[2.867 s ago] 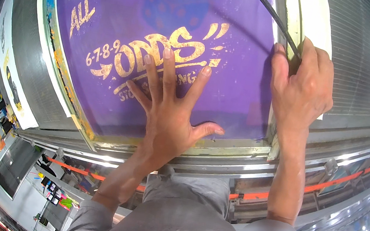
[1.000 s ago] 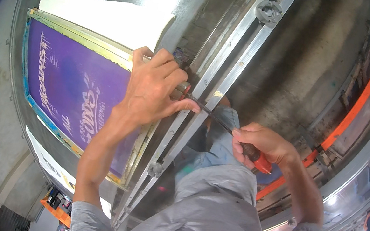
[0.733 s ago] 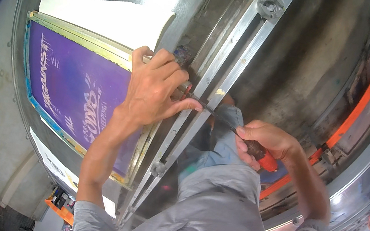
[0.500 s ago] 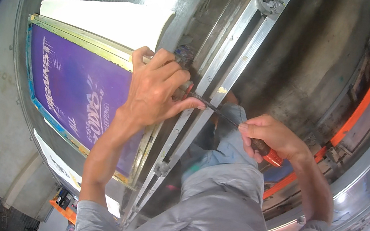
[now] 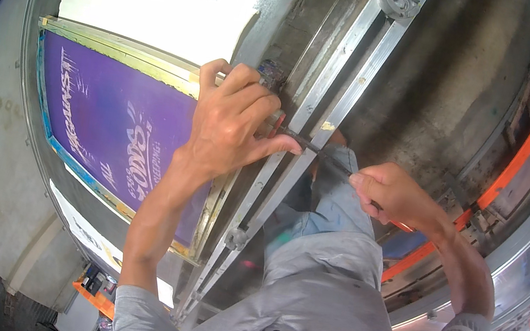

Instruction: The person tapes a purple stencil to a screen printing frame, secures it with masking tape, and then uses a utility knife to trim the edges of the stencil. The person then uses a squeegee to smooth the stencil onto the frame.

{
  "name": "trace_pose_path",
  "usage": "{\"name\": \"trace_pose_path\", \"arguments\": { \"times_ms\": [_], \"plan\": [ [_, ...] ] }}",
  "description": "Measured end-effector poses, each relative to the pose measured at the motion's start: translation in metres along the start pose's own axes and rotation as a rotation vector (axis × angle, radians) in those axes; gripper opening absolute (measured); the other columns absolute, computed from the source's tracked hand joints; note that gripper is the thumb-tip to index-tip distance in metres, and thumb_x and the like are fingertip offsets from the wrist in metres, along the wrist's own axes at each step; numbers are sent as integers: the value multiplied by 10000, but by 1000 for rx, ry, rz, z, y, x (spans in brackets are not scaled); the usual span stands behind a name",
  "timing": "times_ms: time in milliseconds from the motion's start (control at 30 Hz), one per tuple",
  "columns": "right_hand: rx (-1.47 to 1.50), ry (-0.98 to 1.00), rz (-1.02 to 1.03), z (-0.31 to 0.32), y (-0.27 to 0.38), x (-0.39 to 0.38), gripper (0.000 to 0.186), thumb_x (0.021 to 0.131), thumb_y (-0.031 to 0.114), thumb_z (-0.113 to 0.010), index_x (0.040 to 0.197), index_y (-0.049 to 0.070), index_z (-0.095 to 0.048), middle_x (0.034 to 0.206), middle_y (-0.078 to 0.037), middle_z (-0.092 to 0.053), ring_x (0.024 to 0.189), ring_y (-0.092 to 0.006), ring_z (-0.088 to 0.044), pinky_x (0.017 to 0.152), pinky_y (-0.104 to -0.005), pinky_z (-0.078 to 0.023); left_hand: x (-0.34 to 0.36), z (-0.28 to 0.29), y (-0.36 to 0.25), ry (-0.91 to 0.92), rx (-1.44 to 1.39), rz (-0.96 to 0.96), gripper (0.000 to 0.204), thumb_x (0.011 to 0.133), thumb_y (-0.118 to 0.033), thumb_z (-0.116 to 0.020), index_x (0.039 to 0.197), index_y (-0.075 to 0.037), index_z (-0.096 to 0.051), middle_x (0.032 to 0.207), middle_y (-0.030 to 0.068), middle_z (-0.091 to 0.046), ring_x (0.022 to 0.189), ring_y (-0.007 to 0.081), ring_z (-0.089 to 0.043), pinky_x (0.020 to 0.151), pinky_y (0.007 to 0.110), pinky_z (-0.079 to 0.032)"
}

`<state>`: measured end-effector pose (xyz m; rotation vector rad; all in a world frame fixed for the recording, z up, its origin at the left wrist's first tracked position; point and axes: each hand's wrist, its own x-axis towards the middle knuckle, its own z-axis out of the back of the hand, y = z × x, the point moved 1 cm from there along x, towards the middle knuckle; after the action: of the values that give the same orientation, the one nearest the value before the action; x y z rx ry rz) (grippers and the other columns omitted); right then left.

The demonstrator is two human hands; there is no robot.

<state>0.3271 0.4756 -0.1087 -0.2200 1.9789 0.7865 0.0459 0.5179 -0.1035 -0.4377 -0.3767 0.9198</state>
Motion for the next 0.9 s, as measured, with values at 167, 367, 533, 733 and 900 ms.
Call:
{"name": "trace_pose_path", "arguments": {
  "times_ms": [167, 367, 533, 733, 900],
  "plan": [
    [-403, -234, 186, -6, 5, -4, 426, 976, 267, -530, 663, -22, -510, 562, -196, -466, 504, -267, -493, 554, -409, -396, 1, -2, -2, -4, -8, -2, 507, 546, -488, -844, 781, -73, -673, 731, -1, -618, 839, 205, -554, 861, 434, -349],
    [-563, -278, 270, -3, 16, -6, 406, 976, 263, -519, 681, -15, -542, 557, -191, -471, 488, -274, -515, 523, -405, -399, -1, -1, 3, -18, -8, 12, 487, 556, -502, -828, 768, -92, -673, 748, -3, -615, 868, 207, -563, 903, 471, -357],
    [-218, -81, -62, 25, -24, -23, 501, 987, 425, -566, 681, 31, -607, 525, -35, -555, 372, -123, -474, 356, -259, -375, -7, 4, 14, 56, -36, -10, 496, 591, -580, -756, 764, -122, -679, 777, 1, -572, 1045, 213, -538, 958, 592, -317],
    [-136, -132, 280, 7, 52, -61, 408, 924, 380, -669, 965, -26, -687, 591, -41, -572, 454, -117, -531, 422, -249, -383, -34, -25, -21, -452, -157, 4, 409, 680, -414, -782, 854, -53, -699, 1081, 97, -603, 1283, 291, -462, 1096, 689, -276],
    [-964, -462, 585, -34, 157, -4, 238, 886, 149, -704, 1042, -30, -691, 817, -60, -634, 667, -139, -573, 549, -258, -415, -133, 9, -51, -757, -211, 443, 375, 712, -288, -828, 968, -55, -684, 1155, 110, -639, 1217, 308, -562, 1115, 628, -312]
  ]
}}
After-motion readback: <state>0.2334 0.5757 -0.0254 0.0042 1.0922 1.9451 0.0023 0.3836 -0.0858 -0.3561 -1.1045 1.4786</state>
